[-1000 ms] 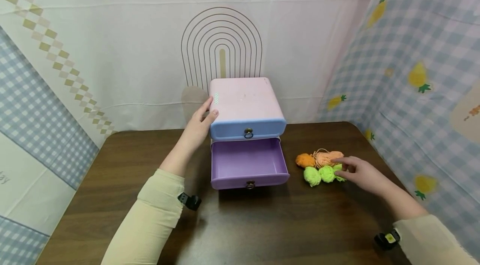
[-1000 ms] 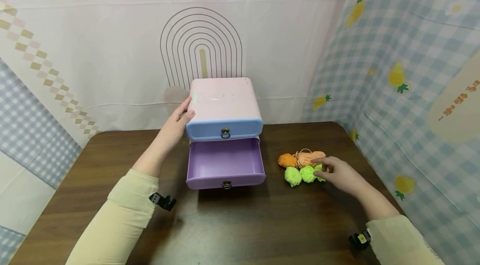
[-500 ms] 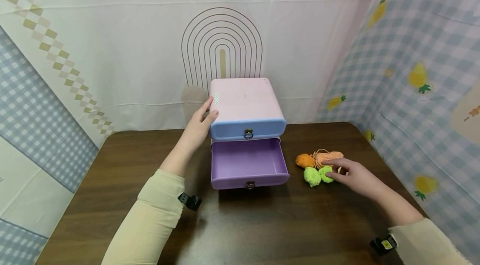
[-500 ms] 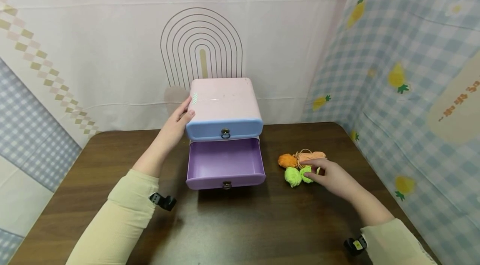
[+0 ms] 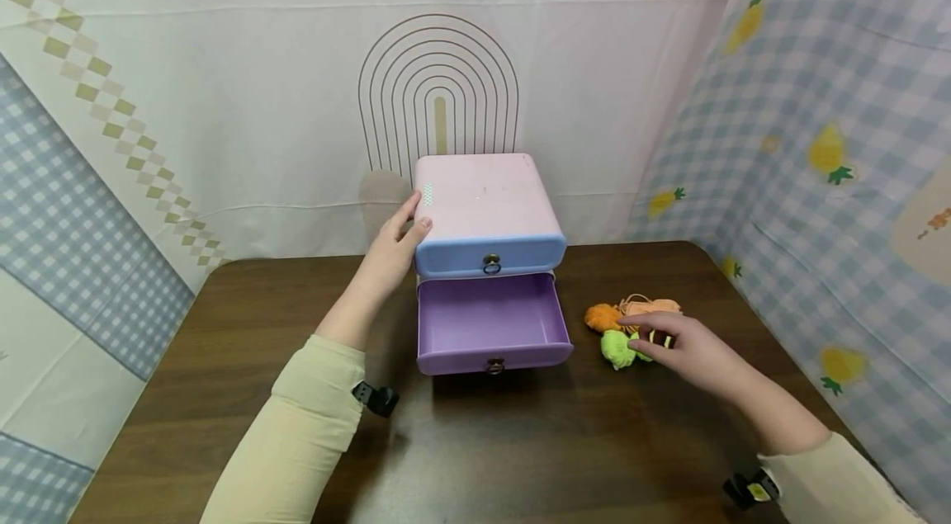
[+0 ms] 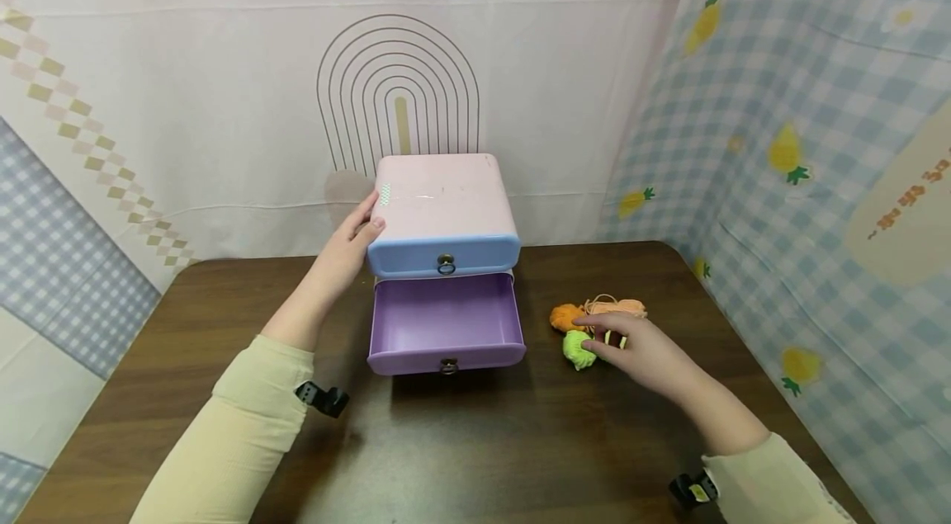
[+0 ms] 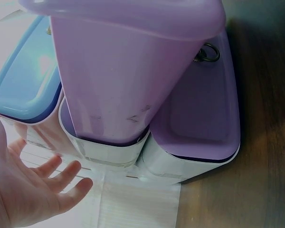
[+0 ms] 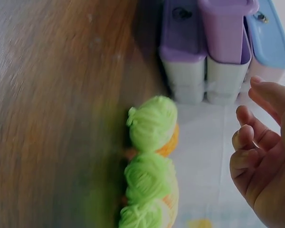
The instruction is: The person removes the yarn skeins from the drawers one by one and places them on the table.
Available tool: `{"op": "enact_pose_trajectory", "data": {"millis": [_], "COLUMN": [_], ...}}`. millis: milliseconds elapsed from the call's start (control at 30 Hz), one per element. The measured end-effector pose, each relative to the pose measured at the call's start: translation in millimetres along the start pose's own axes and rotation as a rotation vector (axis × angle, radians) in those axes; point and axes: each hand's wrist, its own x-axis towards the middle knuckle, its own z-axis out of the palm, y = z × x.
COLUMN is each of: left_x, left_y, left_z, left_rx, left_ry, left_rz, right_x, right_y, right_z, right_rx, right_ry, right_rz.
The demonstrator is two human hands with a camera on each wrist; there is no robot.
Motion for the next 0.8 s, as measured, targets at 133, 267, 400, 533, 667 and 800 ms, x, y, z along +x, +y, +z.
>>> {"op": "enact_pose_trajectory", "data": {"millis": [133,267,400,533,667,800], "left_x": [-0.1,-0.5,-0.8,-0.9,-1.1,0.0], "left_y": [0.0,1.0,1.4,2.0,2.3,0.7], "left_z": [0.5,0.1,-0.5,-0.7,-0.6,-0.5], "left_rx": [0.0,0.009,0.013,0.015,0.016,0.007], "left_ry": [-0.002,-0.003,-0.006,-0.006,-0.003,-0.005], "left_rz": [-0.004,-0.011,-0.017,-0.018,-0.014,-0.014], "right_x": [2,4,5,5,6,6], "right_y": [-9,-18,-27,-36,-42,-46], "right_z": [2,4,7,9,12,15], "right_rx": [0.011,0.021,0.036,0.053,0.083,0.098], "right_ry": [0.013,0.015,0.011,0.001,-0.004,-0.011], "right_rz": [-0.063,-0.101,-0.099,-0.088,-0.106,-0.128]}}
